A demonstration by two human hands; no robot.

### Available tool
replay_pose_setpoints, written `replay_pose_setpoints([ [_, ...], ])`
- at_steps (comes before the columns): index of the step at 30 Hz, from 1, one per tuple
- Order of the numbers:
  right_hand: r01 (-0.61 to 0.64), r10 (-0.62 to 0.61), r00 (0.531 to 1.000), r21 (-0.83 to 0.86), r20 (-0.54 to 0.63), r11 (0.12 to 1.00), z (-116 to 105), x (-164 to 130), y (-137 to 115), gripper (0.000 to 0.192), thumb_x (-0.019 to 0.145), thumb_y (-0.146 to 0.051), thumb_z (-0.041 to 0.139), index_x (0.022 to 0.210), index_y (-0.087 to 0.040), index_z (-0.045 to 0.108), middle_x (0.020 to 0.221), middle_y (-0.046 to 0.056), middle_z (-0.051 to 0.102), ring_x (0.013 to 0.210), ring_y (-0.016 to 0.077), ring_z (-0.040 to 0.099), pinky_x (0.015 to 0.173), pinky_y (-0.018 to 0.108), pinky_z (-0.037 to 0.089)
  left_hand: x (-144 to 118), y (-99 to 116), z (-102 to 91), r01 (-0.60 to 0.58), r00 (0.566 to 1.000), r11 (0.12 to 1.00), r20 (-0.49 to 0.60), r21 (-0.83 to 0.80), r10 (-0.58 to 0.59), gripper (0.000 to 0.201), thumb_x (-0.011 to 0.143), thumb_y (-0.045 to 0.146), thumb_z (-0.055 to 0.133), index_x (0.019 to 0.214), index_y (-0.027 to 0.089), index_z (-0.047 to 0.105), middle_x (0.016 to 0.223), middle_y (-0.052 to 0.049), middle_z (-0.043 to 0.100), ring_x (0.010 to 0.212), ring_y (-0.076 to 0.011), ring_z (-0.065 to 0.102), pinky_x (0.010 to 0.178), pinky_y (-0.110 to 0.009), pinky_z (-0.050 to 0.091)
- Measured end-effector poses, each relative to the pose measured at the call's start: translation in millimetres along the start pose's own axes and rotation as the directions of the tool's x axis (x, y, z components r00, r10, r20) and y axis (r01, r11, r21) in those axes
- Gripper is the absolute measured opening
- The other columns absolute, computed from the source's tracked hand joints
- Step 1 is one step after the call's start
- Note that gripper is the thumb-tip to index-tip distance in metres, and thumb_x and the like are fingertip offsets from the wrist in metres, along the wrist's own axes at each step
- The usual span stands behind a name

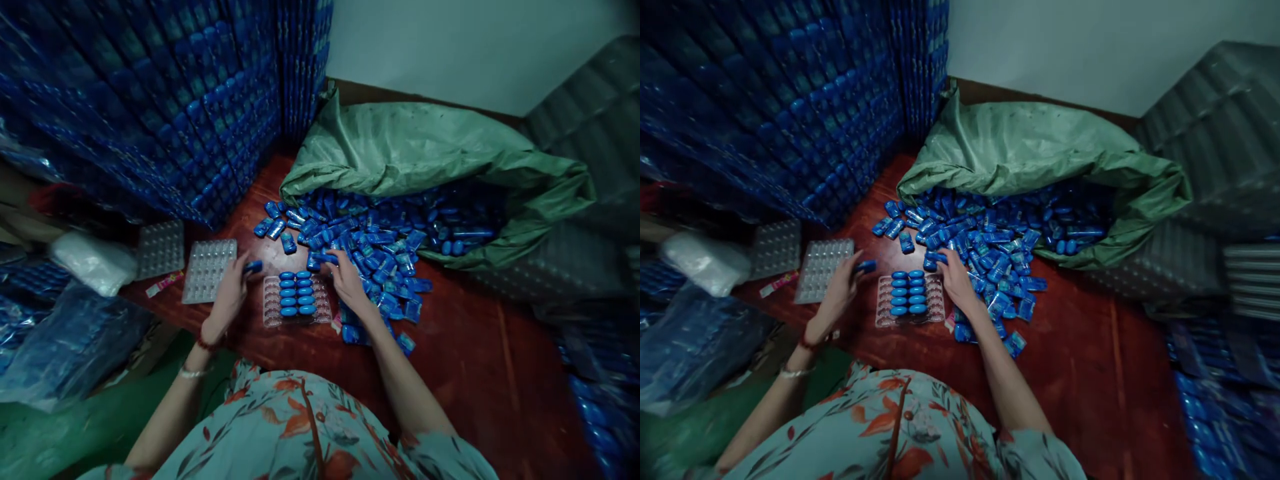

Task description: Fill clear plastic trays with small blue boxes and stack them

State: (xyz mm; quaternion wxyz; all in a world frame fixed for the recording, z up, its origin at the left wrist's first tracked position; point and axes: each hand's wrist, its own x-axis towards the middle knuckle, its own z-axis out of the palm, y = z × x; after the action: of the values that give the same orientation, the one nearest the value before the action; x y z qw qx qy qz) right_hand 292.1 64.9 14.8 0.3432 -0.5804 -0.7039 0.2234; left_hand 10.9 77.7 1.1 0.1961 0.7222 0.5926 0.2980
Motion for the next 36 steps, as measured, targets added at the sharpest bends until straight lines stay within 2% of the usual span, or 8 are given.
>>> replay_pose_setpoints([
  [4, -0.069, 0.056, 0.994, 0.137, 0.099, 0.988, -25, -70, -8, 0.023, 0.092, -0.025, 0.041, 0.112, -0.023, 0.053, 0.107, 0.006, 0.057, 0.101, 0.0191, 0.056, 0.089, 0.034, 0.046, -71, 9, -25.6, 0.118, 0.993, 0.993, -0.024, -0.022, -0.119, 0.034, 0.083, 0.036, 0.056, 0.110, 0.017, 0.051, 0.088, -0.005, 0.062, 0.075, -0.0179, 0.061, 0.066, -0.029, 0.052],
  [8, -0.067, 0.043, 0.991, 0.189, 0.129, 0.980, -10, -107, -22, 0.023, 0.089, -0.024, 0.050, 0.112, -0.026, 0.055, 0.101, 0.004, 0.063, 0.095, 0.0186, 0.060, 0.084, 0.032, 0.049, -106, 37, -17.0, -0.065, 0.998, 0.992, -0.002, -0.104, 0.066, 0.014, 0.086, 0.029, 0.056, 0.095, 0.018, 0.056, 0.085, -0.003, 0.062, 0.077, -0.0152, 0.062, 0.070, -0.025, 0.051],
  [14, 0.115, -0.129, 0.991, 0.293, 0.031, 0.949, 23, -102, -25, 0.021, 0.088, -0.018, 0.051, 0.107, -0.024, 0.057, 0.098, 0.005, 0.064, 0.093, 0.0171, 0.061, 0.084, 0.032, 0.050, -98, 49, 19.2, -0.318, 0.942, 0.940, 0.070, -0.126, 0.328, 0.022, 0.090, 0.013, 0.041, 0.105, 0.018, 0.056, 0.095, -0.008, 0.061, 0.085, -0.0141, 0.061, 0.074, -0.024, 0.051],
  [17, -0.119, 0.120, 0.993, 0.363, 0.019, 0.924, 24, -101, -25, 0.017, 0.084, -0.025, 0.058, 0.100, -0.023, 0.058, 0.090, 0.003, 0.065, 0.084, 0.0169, 0.063, 0.076, 0.031, 0.053, -94, 45, 25.1, -0.297, 0.944, 0.948, 0.115, -0.114, 0.310, 0.020, 0.090, 0.014, 0.041, 0.101, 0.018, 0.058, 0.089, -0.006, 0.058, 0.080, -0.0131, 0.059, 0.070, -0.022, 0.049],
  [20, -0.447, 0.484, 0.871, 0.547, 0.085, 0.708, 24, -102, -28, 0.035, 0.077, -0.036, 0.064, 0.107, -0.023, 0.051, 0.073, -0.003, 0.060, 0.058, 0.0137, 0.060, 0.051, 0.026, 0.052, -90, 47, 22.3, -0.171, 0.972, 0.973, 0.137, -0.153, 0.192, 0.013, 0.089, 0.017, 0.044, 0.085, 0.017, 0.056, 0.079, -0.002, 0.052, 0.069, -0.0112, 0.054, 0.062, -0.020, 0.046],
  [22, -0.548, 0.577, 0.795, 0.630, 0.187, 0.550, 24, -102, -28, 0.042, 0.074, -0.041, 0.065, 0.109, -0.022, 0.051, 0.067, -0.005, 0.057, 0.050, 0.0127, 0.057, 0.043, 0.024, 0.049, -87, 49, 18.4, -0.103, 0.978, 0.980, 0.163, -0.169, 0.131, 0.013, 0.088, 0.016, 0.045, 0.078, 0.018, 0.052, 0.077, -0.001, 0.050, 0.066, -0.0111, 0.051, 0.061, -0.021, 0.044],
  [30, -0.645, 0.605, 0.734, 0.597, 0.308, 0.478, 23, -105, -27, 0.034, 0.073, -0.045, 0.065, 0.095, -0.018, 0.066, 0.042, -0.008, 0.045, 0.032, 0.0071, 0.038, 0.032, 0.019, 0.028, -79, 37, 9.2, -0.047, 0.971, 0.979, 0.223, -0.199, 0.091, 0.013, 0.088, 0.022, 0.046, 0.094, 0.018, 0.057, 0.082, -0.003, 0.058, 0.076, -0.0154, 0.056, 0.071, -0.027, 0.048],
  [36, -0.644, 0.505, 0.742, 0.676, 0.440, 0.357, 22, -114, -26, 0.045, 0.060, -0.035, 0.076, 0.098, -0.019, 0.057, 0.062, -0.007, 0.057, 0.050, 0.0128, 0.062, 0.046, 0.022, 0.049, -86, 43, 0.9, 0.008, 0.989, 0.980, 0.144, -0.197, 0.020, 0.033, 0.089, 0.029, 0.049, 0.119, 0.020, 0.056, 0.093, -0.006, 0.060, 0.084, -0.0164, 0.058, 0.078, -0.030, 0.048],
])
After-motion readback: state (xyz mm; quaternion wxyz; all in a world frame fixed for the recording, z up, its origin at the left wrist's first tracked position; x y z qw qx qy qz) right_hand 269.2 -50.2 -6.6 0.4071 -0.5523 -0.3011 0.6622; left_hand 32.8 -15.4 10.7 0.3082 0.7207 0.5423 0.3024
